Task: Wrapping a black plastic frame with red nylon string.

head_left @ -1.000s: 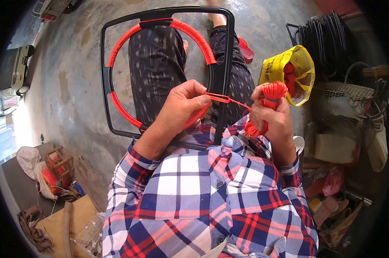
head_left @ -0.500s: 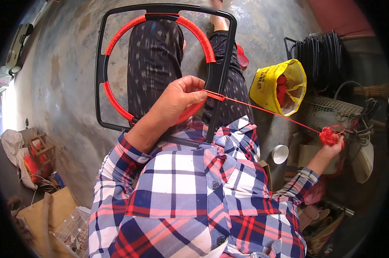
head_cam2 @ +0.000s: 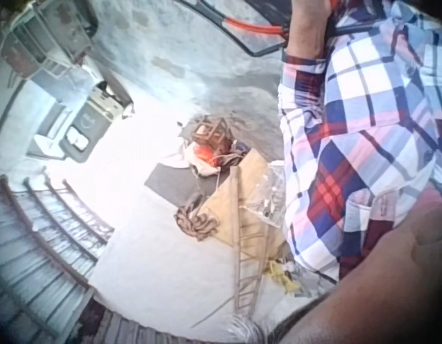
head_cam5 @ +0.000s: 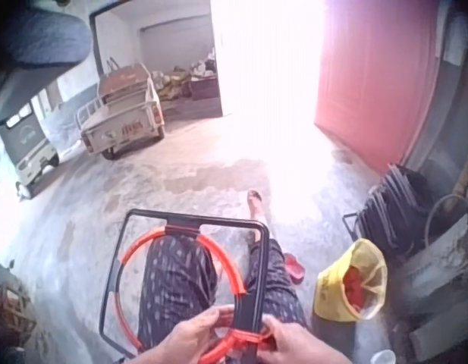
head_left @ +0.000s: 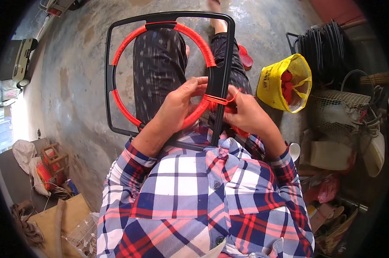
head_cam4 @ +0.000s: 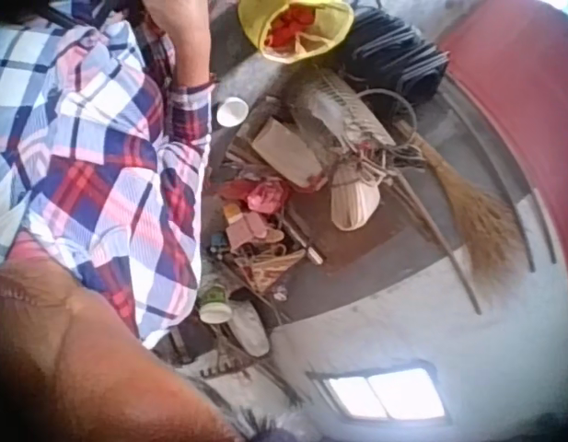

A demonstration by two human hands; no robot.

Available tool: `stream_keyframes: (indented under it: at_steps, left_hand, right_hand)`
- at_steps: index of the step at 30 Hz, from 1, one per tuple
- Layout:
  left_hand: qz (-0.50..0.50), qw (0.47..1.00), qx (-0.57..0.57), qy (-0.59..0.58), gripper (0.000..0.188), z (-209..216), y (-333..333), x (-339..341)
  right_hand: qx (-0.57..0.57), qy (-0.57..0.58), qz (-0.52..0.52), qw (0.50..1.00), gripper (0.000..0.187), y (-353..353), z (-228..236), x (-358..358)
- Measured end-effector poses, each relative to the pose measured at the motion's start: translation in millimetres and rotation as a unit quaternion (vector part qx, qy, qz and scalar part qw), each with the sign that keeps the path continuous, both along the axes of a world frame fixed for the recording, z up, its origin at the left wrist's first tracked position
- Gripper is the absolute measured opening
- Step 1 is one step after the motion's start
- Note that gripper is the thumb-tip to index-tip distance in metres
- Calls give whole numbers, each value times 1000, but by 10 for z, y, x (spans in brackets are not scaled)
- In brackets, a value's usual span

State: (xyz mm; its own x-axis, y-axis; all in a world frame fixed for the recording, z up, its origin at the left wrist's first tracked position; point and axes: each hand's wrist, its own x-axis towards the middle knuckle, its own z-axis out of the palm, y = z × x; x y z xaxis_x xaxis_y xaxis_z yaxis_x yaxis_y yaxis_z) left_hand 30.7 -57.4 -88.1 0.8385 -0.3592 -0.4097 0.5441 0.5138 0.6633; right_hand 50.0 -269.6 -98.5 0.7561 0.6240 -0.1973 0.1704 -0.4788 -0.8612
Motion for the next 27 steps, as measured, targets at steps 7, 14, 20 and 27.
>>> stream_keyframes:
  at_steps: [7, 14, 20, 27]
  left_hand:
    - [-38, 999, -9, 28, 20, -160, 98, 12]
    - [146, 989, 3, 1, 14, -148, 42, -69]
    - [191, 889, 219, -353, 24, -53, -62, -218]
    - [155, 952, 125, -232, 26, -107, 55, -161]
  right_hand:
    - [143, 58, -55, 987, 39, 77, -58, 159]
    - [129, -173, -218, 952, 32, 59, 237, 189]
    - [-16, -461, -44, 886, 36, 497, 306, 94]
    - [400, -79, -253, 877, 23, -43, 331, 191]
